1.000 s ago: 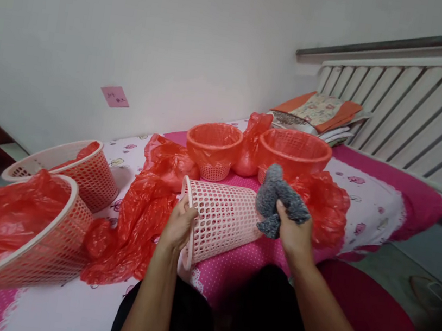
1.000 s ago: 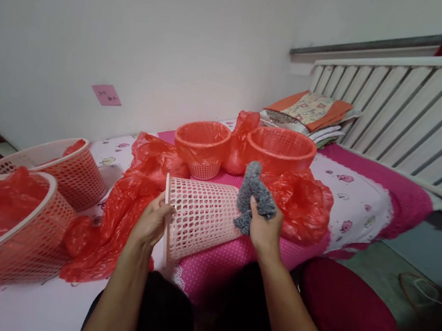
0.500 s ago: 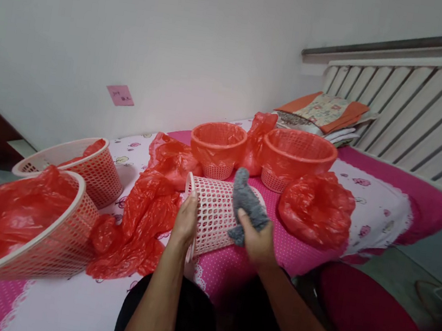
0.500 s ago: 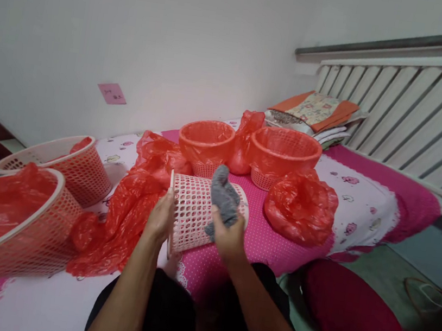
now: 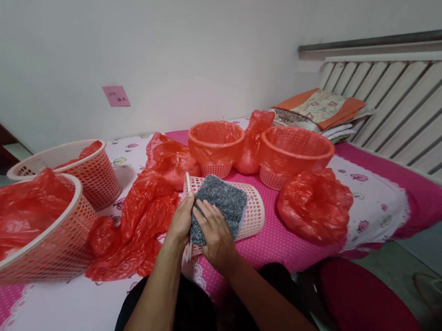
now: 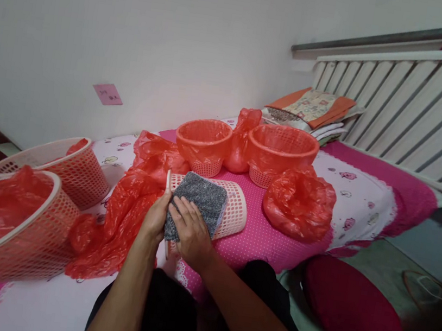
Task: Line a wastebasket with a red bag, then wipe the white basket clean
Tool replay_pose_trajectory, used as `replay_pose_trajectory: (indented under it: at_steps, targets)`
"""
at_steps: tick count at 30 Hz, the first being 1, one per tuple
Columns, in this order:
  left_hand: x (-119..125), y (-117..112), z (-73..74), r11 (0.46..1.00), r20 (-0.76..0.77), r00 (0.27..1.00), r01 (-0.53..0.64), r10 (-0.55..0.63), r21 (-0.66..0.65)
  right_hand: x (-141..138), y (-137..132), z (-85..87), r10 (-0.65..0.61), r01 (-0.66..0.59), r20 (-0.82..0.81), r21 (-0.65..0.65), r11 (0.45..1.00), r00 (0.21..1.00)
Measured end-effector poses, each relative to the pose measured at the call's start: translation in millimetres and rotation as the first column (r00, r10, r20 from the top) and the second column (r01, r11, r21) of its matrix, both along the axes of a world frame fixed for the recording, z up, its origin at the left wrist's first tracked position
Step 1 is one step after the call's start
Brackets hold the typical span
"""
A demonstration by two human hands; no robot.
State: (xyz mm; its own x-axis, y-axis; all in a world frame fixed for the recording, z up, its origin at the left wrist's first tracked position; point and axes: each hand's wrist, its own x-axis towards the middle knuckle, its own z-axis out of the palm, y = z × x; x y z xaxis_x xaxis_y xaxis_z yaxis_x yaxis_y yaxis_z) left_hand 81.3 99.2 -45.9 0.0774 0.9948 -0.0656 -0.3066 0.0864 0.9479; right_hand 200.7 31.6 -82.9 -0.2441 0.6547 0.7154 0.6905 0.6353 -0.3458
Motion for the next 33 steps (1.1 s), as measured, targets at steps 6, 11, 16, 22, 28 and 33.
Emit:
replay_pose_trajectory:
  at_steps: [6,11,16,22,28,33]
  targets:
    - [0.6,-1.0,1.0,0.994,-0.067,0.998,-0.013,0.020,0.106,6.5,10.4,5.2,0.054,-0.054,0.014,0.008,0.999,0.998]
    - [2.1,1.1,1.8,0.990,-0.076,0.997,-0.012,0.023,0.143,11.1,22.8,14.8,0.072,-0.072,-0.009,-0.001,0.997,0.997]
    - [5.3,-0.7,4.4,0.987,-0.022,0.999,0.029,-0.026,0.157,20.0,35.1,19.6,0.043,-0.043,-0.009,-0.020,0.999,0.999]
    - [10.1,-9.3,12.4,0.994,0.111,0.988,0.102,-0.106,0.049,50.4,68.4,17.9,-0.144,0.123,-0.108,-0.179,0.976,0.984]
    - [9.9,-7.4,10.1,0.999,0.038,0.998,0.040,-0.041,0.020,93.9,94.8,10.9,-0.433,0.369,-0.110,-0.364,0.855,0.895]
    - [8.3,-9.1,15.5,0.998,-0.020,0.998,0.052,-0.051,0.037,110.8,92.9,1.8,-0.589,0.489,-0.122,-0.440,0.753,0.799]
